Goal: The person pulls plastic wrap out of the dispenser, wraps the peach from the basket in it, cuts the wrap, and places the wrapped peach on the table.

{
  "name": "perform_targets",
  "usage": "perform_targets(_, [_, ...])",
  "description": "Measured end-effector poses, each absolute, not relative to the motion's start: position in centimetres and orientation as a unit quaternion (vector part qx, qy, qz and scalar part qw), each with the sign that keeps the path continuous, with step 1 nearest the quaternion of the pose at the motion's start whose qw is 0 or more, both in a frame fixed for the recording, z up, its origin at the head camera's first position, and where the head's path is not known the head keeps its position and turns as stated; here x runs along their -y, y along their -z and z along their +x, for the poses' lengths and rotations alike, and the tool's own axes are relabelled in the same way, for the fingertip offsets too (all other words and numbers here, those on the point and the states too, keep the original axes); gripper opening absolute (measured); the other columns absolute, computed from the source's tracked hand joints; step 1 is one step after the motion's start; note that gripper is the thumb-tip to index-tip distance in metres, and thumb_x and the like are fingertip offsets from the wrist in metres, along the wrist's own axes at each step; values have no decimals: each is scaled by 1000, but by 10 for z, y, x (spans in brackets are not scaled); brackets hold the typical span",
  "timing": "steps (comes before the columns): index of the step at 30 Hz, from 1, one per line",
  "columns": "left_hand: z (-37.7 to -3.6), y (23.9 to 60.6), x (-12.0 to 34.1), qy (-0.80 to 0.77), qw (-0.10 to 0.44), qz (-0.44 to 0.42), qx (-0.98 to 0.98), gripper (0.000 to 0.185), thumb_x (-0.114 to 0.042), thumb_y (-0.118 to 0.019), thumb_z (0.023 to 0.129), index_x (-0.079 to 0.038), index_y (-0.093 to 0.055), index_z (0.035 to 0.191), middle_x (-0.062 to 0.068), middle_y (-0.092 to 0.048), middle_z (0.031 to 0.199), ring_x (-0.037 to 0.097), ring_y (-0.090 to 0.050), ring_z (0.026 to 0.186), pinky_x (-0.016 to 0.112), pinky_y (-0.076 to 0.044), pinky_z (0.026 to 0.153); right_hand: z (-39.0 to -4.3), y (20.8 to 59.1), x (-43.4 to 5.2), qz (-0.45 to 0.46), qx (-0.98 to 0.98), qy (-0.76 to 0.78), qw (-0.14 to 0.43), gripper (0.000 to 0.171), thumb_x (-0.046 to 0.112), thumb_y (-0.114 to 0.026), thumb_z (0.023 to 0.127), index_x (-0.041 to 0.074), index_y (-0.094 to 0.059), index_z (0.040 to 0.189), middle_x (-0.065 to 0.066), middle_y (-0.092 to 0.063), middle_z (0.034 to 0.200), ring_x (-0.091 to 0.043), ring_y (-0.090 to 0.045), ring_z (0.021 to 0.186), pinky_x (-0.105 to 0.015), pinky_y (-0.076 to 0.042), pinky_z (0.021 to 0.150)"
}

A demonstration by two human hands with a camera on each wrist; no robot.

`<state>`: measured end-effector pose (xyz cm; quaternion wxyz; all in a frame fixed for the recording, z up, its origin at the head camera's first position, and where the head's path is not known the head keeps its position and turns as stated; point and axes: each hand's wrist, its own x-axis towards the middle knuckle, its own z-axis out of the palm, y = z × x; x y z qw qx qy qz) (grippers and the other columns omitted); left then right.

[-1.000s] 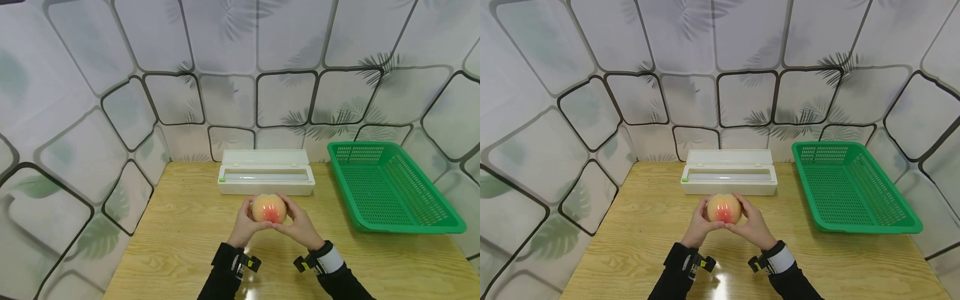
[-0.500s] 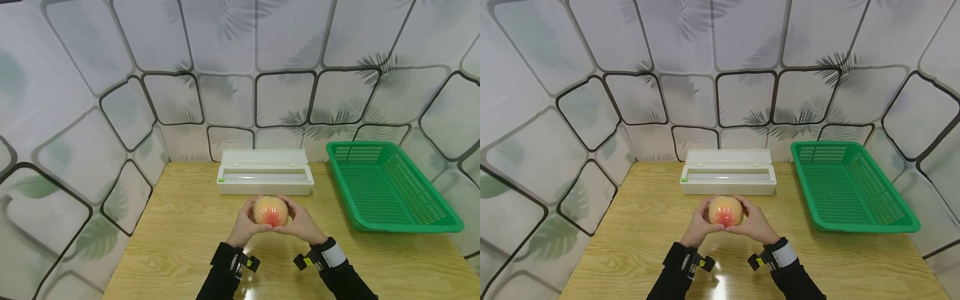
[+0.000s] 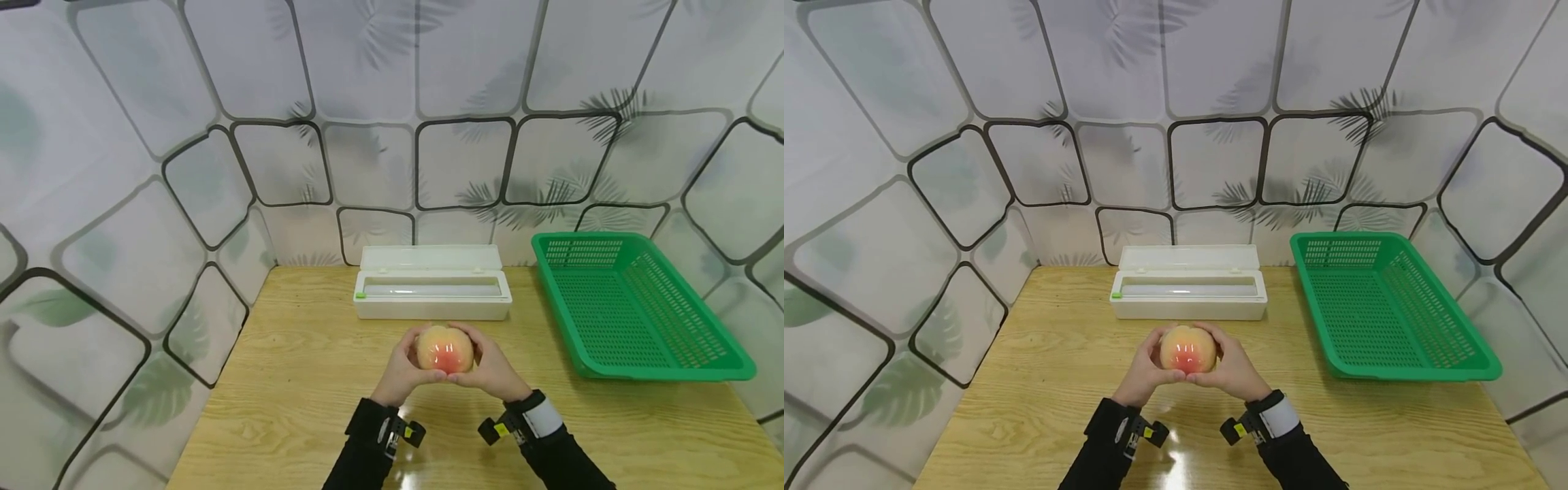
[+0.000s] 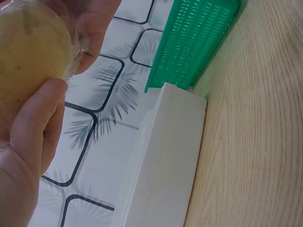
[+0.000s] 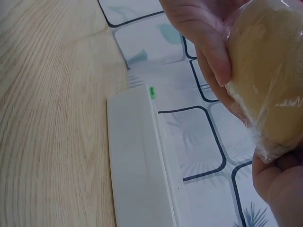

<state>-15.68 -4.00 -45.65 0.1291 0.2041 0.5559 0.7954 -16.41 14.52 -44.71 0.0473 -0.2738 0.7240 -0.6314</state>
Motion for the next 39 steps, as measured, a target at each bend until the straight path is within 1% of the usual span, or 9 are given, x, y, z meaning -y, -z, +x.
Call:
perform_targets(4, [-156,457,39,-796,135,209,-552,75,-13,-77,68,0,-32,127,12,-44,118,23,-49,103,35,-45,82,-162,448,-146,-267,-719,640,46,78,-1,-72,69,-2,-25,130,-19,-43,117,-15,-48,101,-26,-41,84])
perform_targets(9, [-157,456,37,-795,133,211,-553,73,-12,-77,68,-3,-32,125,13,-44,119,22,-49,104,36,-45,83,-160,448,-147,-259,-697,667,41,85,-3,-72,68,2,-10,126,-19,-42,113,-13,-47,101,-23,-38,86])
perform_targets(15, [-157,453,36,-795,136,205,-554,72,-12,-77,67,-6,-32,122,12,-44,119,22,-48,104,36,-44,83,-159,447,-145,-258,-663,700,56,83,-4,-70,69,5,-9,125,-17,-37,116,-15,-46,103,-25,-42,84])
perform_targets(18, [-157,451,36,-795,138,202,-556,71,-10,-77,67,-8,-31,121,12,-43,119,22,-48,104,35,-44,82,-158,447,-144,-258,-655,707,64,81,-2,-70,70,7,-11,125,-19,-36,119,-16,-46,104,-27,-42,84])
perform_targets(23, [-157,449,38,-791,128,204,-563,72,-10,-78,66,-8,-30,120,12,-42,119,23,-47,104,35,-44,82,-157,447,-143,-243,-665,701,82,83,4,-71,72,10,-11,128,-24,-34,123,-15,-45,105,-26,-41,85])
perform_targets(27, [-156,448,39,-788,124,204,-567,75,-14,-79,65,-9,-30,120,12,-42,119,23,-47,104,36,-44,83,-157,446,-143,-236,-677,691,90,89,4,-71,73,6,-6,133,-25,-39,120,-15,-48,103,-25,-42,84])
perform_targets(31, [-156,448,39,-791,123,195,-566,75,-15,-80,64,-9,-30,120,11,-42,120,23,-47,105,36,-44,83,-157,446,-143,-238,-687,682,80,91,1,-69,73,1,-3,134,-24,-45,115,-14,-51,101,-24,-41,84])
perform_targets(34, [-156,447,39,-794,124,189,-564,74,-14,-79,65,-8,-31,121,12,-41,120,23,-47,105,36,-44,83,-156,445,-142,-234,-691,680,72,91,-1,-68,73,3,-2,136,-24,-47,115,-13,-51,101,-24,-41,84])
perform_targets(39, [-157,447,40,-792,133,184,-566,75,-16,-78,67,-8,-33,127,12,-43,119,23,-48,104,37,-45,81,-153,445,-140,-210,-697,682,64,97,-2,-68,73,8,2,139,-24,-46,118,-15,-51,102,-26,-43,83])
